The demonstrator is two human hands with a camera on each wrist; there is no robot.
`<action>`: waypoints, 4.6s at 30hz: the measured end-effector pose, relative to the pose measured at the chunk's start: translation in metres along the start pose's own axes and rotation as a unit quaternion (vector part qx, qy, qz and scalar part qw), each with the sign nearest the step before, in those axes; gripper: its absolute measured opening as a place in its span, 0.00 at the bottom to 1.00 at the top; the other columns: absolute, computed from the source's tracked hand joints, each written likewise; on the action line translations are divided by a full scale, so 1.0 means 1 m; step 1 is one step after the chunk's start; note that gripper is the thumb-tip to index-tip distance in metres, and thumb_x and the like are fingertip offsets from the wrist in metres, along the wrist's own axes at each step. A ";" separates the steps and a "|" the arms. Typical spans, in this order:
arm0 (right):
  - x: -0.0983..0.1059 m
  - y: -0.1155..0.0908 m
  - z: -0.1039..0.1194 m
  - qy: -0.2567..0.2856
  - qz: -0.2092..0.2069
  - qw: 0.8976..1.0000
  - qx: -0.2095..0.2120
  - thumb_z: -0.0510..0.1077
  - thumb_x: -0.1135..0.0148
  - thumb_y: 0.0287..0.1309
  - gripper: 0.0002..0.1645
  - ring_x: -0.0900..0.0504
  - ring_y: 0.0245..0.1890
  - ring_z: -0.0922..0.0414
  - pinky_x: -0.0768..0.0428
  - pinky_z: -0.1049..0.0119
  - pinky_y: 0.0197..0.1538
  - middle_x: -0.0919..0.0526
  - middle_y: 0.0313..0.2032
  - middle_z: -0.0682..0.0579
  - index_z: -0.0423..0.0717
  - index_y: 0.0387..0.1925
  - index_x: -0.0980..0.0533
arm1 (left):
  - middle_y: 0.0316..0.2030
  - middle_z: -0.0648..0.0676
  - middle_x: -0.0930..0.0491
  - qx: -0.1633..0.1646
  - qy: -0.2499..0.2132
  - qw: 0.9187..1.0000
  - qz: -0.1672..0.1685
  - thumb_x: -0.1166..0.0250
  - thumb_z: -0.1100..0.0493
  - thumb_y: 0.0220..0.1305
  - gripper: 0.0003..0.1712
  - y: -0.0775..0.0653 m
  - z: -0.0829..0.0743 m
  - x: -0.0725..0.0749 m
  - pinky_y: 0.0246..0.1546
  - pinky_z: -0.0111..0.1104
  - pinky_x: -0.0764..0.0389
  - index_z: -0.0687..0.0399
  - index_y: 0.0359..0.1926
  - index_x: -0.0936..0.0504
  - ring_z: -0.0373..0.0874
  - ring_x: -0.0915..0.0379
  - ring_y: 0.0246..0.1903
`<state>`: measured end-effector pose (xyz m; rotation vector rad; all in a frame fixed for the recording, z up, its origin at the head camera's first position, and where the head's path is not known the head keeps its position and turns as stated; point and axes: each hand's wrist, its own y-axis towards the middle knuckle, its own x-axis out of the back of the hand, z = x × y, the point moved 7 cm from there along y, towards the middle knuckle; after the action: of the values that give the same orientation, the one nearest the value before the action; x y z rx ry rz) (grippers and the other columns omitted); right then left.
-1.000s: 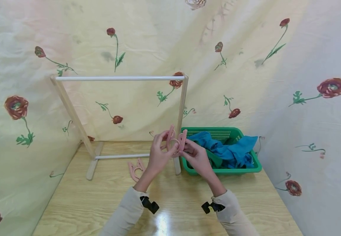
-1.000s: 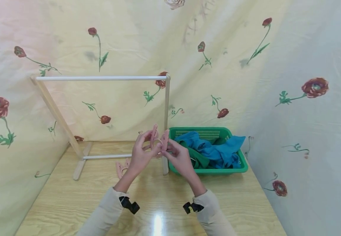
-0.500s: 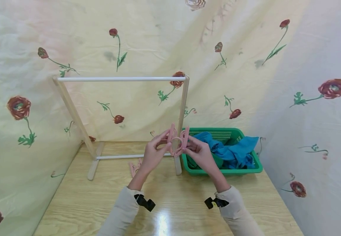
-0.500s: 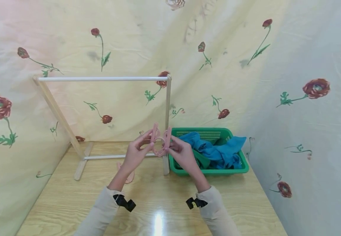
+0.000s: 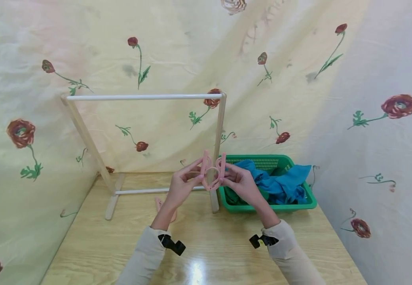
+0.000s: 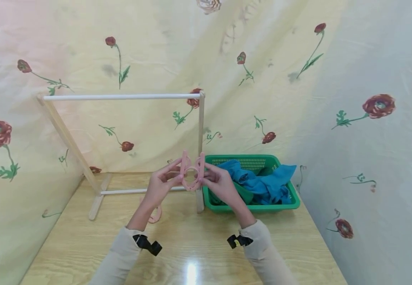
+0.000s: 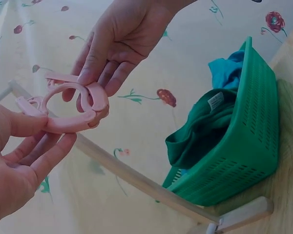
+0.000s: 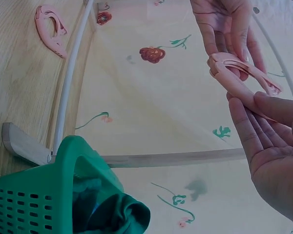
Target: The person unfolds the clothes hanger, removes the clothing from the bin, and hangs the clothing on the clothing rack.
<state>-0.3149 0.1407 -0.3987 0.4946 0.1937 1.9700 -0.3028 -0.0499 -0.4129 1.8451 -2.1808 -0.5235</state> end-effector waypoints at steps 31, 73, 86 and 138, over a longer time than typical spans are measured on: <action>-0.001 0.013 -0.005 0.041 0.003 0.999 -0.018 0.36 0.38 0.69 0.23 0.09 0.41 0.55 0.12 0.54 0.48 0.15 0.49 0.31 0.38 0.64 0.25 | 0.52 0.71 0.21 0.047 -0.047 0.997 0.044 0.35 0.71 0.67 0.27 0.014 0.010 0.013 0.43 0.38 0.10 0.68 0.67 0.26 0.47 0.15 0.44; 0.015 0.012 -0.003 0.109 -0.068 0.992 -0.009 0.35 0.38 0.68 0.19 0.10 0.43 0.58 0.11 0.61 0.49 0.11 0.44 0.51 0.31 0.58 0.26 | 0.46 0.56 0.23 0.031 -0.090 0.995 0.013 0.39 0.68 0.72 0.22 0.022 0.004 0.020 0.44 0.41 0.10 0.73 0.62 0.31 0.45 0.15 0.43; 0.027 0.009 -0.005 0.120 -0.112 0.986 -0.030 0.36 0.37 0.69 0.21 0.11 0.44 0.59 0.12 0.64 0.50 0.11 0.43 0.54 0.27 0.57 0.27 | 0.45 0.53 0.19 0.051 -0.097 0.994 -0.008 0.38 0.64 0.73 0.18 0.021 0.003 0.035 0.52 0.50 0.15 0.65 0.59 0.29 0.41 0.14 0.43; 0.034 0.006 -0.016 0.312 -0.237 0.919 -0.048 0.36 0.39 0.69 0.11 0.10 0.47 0.56 0.15 0.61 0.55 0.11 0.44 0.50 0.43 0.51 0.24 | 0.41 0.50 0.12 0.100 -0.092 0.990 0.045 0.33 0.68 0.68 0.09 0.005 0.013 0.042 0.50 0.42 0.13 0.65 0.43 0.25 0.42 0.11 0.41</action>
<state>-0.3391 0.1702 -0.4021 -0.2522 0.5591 1.5848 -0.3200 -0.0893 -0.4244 1.8506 -2.5084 -0.4896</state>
